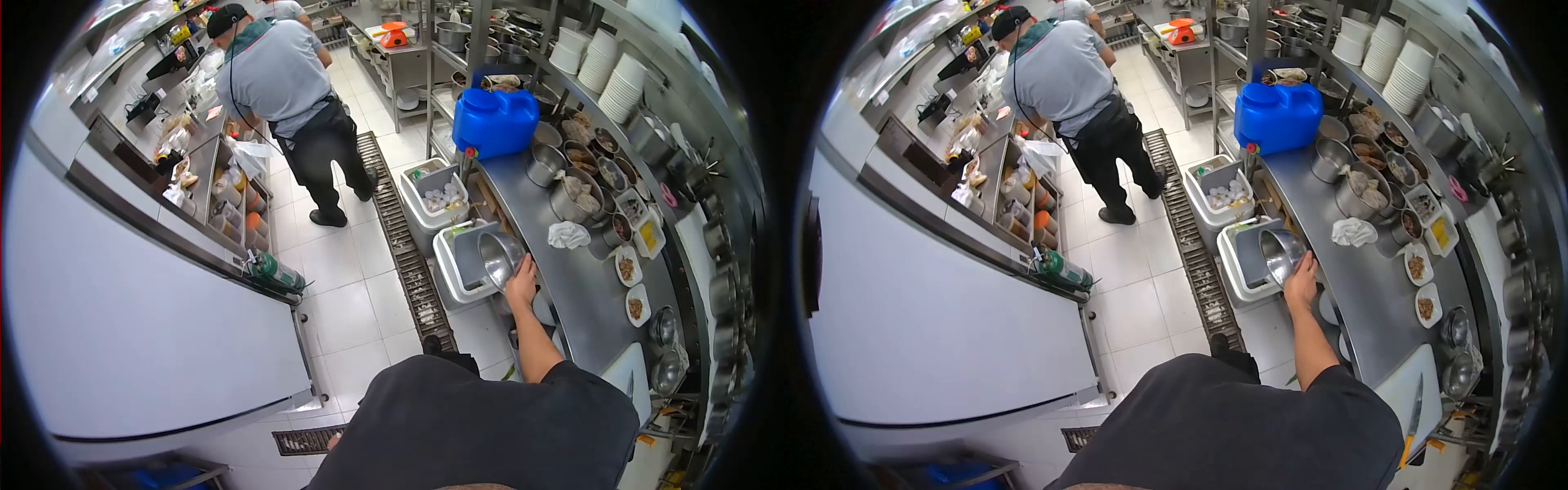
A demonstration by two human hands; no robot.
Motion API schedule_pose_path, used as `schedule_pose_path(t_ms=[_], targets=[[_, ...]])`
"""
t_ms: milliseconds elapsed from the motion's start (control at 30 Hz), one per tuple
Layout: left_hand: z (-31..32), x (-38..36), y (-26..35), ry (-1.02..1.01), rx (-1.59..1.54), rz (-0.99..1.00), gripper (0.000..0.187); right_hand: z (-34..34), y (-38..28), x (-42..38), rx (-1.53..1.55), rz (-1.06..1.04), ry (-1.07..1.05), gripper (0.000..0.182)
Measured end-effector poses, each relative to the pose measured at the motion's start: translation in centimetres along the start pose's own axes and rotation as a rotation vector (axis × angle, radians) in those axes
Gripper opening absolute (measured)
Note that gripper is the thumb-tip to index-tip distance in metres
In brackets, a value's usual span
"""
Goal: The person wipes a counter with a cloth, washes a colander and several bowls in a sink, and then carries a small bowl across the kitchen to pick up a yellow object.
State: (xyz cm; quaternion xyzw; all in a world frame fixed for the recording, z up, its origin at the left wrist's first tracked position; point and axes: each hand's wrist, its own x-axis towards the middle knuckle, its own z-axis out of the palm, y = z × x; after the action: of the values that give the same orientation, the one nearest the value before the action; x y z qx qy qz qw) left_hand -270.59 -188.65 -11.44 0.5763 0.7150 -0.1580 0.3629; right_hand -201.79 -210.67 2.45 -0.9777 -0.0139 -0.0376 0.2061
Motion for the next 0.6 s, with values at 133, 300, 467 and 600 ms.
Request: schedule_pose_path(t_ms=[133,300,467,600], targets=[[-1.3,0.1,6.7,0.029,-0.028,-0.027,0.049,4.8,1.7,2.7,0.177,0.149,-0.032,0.056],[-5.2,5.8,13.0,0.043,0.024,0.062,0.06,5.8,-3.8,2.0,1.074,0.715,-0.547,0.038],[-5.6,14.6,19.9,0.13,-0.105,-0.066,0.063,9.5,-15.4,0.4,1.251,0.775,-0.632,0.037],[-9.7,25.7,27.7,-0.06,-0.039,0.0,0.064,15.3,-29.6,3.2,1.272,0.712,-0.723,0.037]])
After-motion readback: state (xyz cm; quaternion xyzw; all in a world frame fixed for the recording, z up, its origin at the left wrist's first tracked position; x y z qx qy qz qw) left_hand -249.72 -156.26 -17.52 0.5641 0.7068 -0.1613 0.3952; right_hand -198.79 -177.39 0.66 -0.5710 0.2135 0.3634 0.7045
